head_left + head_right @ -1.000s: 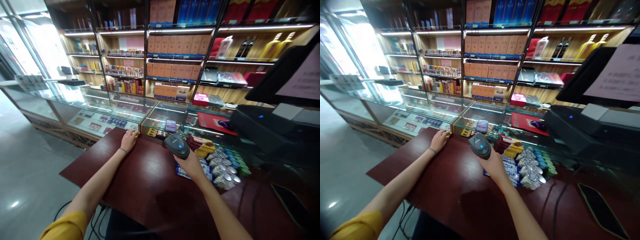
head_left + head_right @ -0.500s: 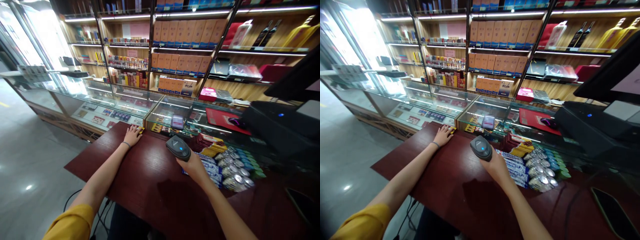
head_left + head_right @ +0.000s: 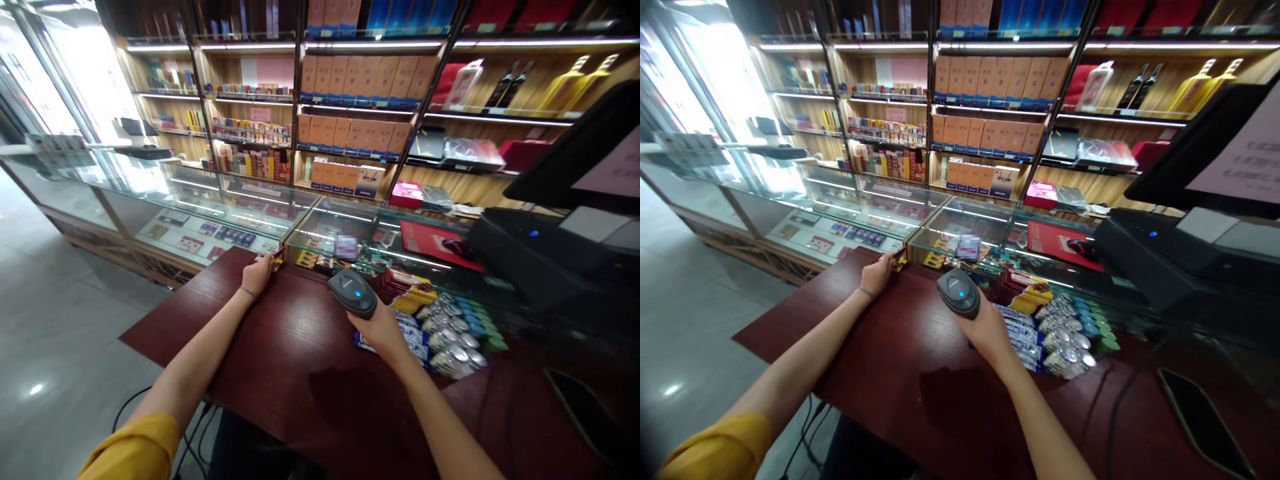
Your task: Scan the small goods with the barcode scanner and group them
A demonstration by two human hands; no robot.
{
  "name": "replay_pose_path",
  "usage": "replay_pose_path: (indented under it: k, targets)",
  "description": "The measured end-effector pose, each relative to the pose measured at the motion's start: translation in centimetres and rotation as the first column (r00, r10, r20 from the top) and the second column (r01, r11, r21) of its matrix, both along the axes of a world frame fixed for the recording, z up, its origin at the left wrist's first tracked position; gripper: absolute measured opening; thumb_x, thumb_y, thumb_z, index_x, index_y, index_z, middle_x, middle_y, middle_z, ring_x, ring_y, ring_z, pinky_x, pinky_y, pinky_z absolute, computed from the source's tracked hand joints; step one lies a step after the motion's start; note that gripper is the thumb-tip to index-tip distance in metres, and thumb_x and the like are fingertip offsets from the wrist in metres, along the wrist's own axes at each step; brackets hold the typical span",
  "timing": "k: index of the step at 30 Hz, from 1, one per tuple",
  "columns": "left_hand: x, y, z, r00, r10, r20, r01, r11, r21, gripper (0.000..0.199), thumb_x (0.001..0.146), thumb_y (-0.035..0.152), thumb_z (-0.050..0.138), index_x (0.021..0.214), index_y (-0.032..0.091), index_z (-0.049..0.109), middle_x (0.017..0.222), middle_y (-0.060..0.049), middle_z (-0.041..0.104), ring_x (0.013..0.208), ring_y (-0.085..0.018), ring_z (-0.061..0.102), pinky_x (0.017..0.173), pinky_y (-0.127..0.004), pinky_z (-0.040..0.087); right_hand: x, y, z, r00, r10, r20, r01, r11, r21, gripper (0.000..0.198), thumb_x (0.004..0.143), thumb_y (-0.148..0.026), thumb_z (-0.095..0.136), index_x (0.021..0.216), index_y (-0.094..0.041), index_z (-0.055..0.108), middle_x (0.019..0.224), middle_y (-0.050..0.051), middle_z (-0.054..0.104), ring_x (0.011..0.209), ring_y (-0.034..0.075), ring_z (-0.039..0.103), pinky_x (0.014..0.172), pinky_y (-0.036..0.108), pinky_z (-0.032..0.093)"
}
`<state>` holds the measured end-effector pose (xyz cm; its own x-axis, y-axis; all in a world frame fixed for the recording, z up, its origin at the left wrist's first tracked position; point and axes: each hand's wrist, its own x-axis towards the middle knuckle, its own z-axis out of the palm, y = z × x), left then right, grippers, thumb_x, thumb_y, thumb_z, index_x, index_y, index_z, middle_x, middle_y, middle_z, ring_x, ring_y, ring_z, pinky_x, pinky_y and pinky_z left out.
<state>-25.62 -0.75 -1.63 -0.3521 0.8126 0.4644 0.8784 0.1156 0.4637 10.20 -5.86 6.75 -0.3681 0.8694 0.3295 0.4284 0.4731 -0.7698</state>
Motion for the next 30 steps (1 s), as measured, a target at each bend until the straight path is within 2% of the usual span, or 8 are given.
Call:
replay_pose_path:
  k: [3,5,6,8,10,13,20,30]
  targets:
    - [2.2,0.6,0.5,0.962,0.073,0.264,-0.111,0.985,0.131,0.03,0.1,0.037,0.042,0.11,0.02,0.065,0.084,-0.01,0.069,0.083,-0.026,0.07,0.075,-0.033,0.049,0.4,0.3,-0.1,1.0,-0.022,-0.005,0.022,1.0,-0.007,0.05,0.077,-0.032,0.066,0.126,-0.023,0.06,0.109,0.009,0.076,0.108,0.03,0.07,0.092,0.041,0.053]
    - [4.4,1.3,0.7,0.84,0.003,0.543,-0.155,0.96,0.234,0.028,0.1,0.039,0.042,0.097,0.021,0.063,0.082,-0.008,0.068,0.082,-0.024,0.069,0.074,-0.032,0.051,0.6,0.5,-0.1,0.998,-0.055,0.014,0.055,0.998,-0.007,0.052,0.076,-0.032,0.067,0.127,-0.024,0.06,0.104,0.008,0.077,0.108,0.031,0.07,0.09,0.041,0.054]
    - [5.7,1.6,0.8,0.724,-0.067,0.686,-0.169,0.947,0.272,0.028,0.099,0.04,0.042,0.093,0.022,0.061,0.081,-0.006,0.067,0.08,-0.022,0.069,0.072,-0.032,0.052,0.7,0.6,0.0,0.998,-0.064,0.026,0.064,0.998,-0.006,0.052,0.076,-0.032,0.067,0.127,-0.024,0.06,0.101,0.007,0.077,0.107,0.031,0.07,0.089,0.04,0.054]
    - [8.4,2.0,0.8,0.382,-0.224,0.897,-0.174,0.935,0.308,0.029,0.099,0.043,0.04,0.097,0.021,0.059,0.082,-0.003,0.067,0.072,-0.019,0.068,0.069,-0.031,0.055,0.9,0.5,0.3,0.996,-0.076,0.05,0.076,0.997,-0.003,0.051,0.076,-0.032,0.066,0.126,-0.025,0.06,0.096,0.006,0.077,0.104,0.03,0.071,0.085,0.038,0.055]
    - [11.1,1.8,0.6,0.062,-0.323,0.944,-0.135,0.935,0.329,0.028,0.1,0.043,0.039,0.104,0.021,0.055,0.089,-0.004,0.069,0.07,-0.016,0.069,0.069,-0.032,0.056,1.0,0.4,0.8,0.993,-0.085,0.081,0.085,0.996,-0.004,0.048,0.076,-0.033,0.066,0.123,-0.026,0.06,0.093,0.005,0.077,0.101,0.03,0.072,0.082,0.037,0.054]
    - [13.8,0.9,0.2,-0.149,-0.431,0.89,-0.125,0.901,0.415,0.024,0.101,0.042,0.04,0.109,0.022,0.051,0.104,-0.006,0.069,0.082,-0.016,0.071,0.079,-0.035,0.058,1.1,0.0,1.6,0.98,-0.103,0.168,0.107,0.994,-0.016,0.044,0.075,-0.034,0.068,0.117,-0.027,0.059,0.093,0.005,0.076,0.095,0.03,0.072,0.077,0.034,0.053]
    - [14.7,-0.8,-0.2,-0.146,-0.475,0.868,-0.082,0.88,0.468,0.028,0.101,0.052,0.04,0.111,0.027,0.046,0.126,-0.009,0.064,0.103,-0.018,0.069,0.092,-0.043,0.055,0.5,-0.6,2.0,0.906,-0.096,0.411,0.131,0.99,-0.057,0.051,0.076,-0.031,0.069,0.124,-0.031,0.054,0.092,0.003,0.075,0.087,0.03,0.073,0.065,0.029,0.044]
    - [14.9,-0.9,-0.4,-0.171,-0.477,0.862,-0.069,0.879,0.473,0.018,0.099,0.043,0.046,0.111,0.029,0.047,0.124,-0.008,0.065,0.104,-0.018,0.069,0.094,-0.045,0.056,0.4,-0.1,1.2,0.925,-0.086,0.37,0.123,0.99,-0.075,0.046,0.075,-0.031,0.069,0.12,-0.028,0.059,0.098,0.005,0.076,0.095,0.031,0.072,0.073,0.032,0.047]
